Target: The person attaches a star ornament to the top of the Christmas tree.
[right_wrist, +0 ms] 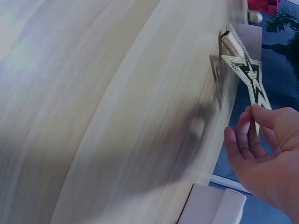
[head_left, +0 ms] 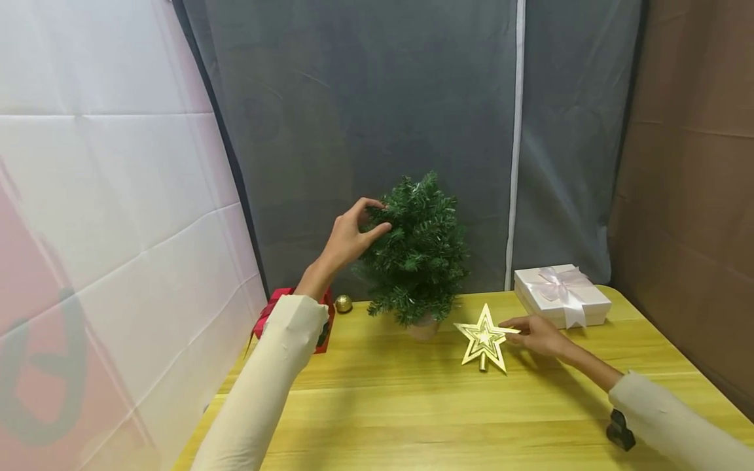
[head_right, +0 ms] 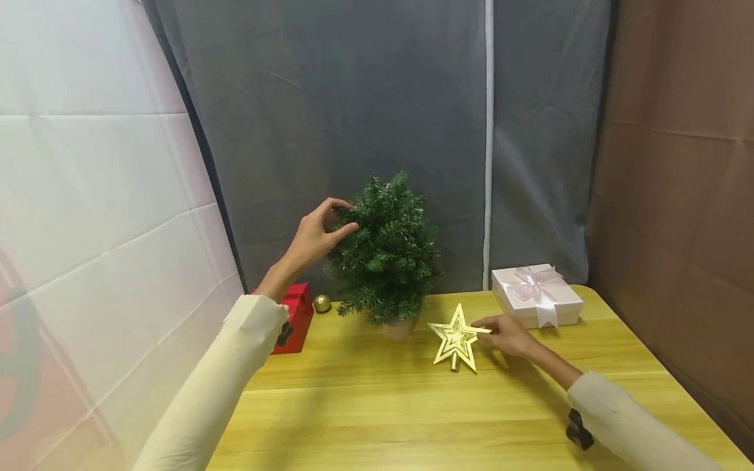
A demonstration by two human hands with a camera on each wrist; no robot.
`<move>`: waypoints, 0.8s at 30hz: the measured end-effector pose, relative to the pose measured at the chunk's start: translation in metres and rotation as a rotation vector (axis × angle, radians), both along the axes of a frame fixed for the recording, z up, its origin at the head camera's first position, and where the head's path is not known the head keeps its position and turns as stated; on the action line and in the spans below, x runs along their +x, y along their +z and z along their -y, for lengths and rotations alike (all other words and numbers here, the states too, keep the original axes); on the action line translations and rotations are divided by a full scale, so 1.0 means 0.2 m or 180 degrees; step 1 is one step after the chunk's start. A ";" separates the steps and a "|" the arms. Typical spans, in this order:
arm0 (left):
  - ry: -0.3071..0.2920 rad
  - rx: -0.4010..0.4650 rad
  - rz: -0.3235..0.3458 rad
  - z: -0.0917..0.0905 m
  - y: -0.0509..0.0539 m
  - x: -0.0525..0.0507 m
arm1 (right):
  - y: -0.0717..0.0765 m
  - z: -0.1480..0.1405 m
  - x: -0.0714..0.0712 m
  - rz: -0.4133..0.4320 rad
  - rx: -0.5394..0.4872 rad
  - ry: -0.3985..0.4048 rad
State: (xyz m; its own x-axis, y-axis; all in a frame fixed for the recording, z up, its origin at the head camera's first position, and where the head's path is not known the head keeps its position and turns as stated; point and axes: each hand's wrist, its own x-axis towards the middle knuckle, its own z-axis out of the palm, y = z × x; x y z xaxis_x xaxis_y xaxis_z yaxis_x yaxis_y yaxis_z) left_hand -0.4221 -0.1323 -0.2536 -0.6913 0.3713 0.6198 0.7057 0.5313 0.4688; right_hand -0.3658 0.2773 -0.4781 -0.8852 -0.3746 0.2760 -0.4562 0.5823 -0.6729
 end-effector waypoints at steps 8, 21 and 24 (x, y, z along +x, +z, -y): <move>-0.0002 0.0063 0.0003 0.00 -0.02 0.00 | 0.03 -0.04 0.00 -0.0131 -0.0023 0.0077; -0.0023 0.0099 0.0027 0.01 -0.03 0.01 | 0.24 -0.09 0.02 -0.0399 0.0245 -0.0131; -0.0021 0.0092 0.0018 0.00 -0.03 0.01 | 0.30 -0.10 0.02 -0.0503 0.0331 -0.0231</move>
State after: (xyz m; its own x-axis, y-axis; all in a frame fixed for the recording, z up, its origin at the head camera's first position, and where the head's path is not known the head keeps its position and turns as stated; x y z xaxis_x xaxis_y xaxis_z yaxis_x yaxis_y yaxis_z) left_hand -0.4204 -0.1328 -0.2606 -0.6925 0.3578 0.6265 0.7064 0.5127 0.4880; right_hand -0.3617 0.2983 -0.4175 -0.8596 -0.3453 0.3767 -0.5058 0.6801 -0.5307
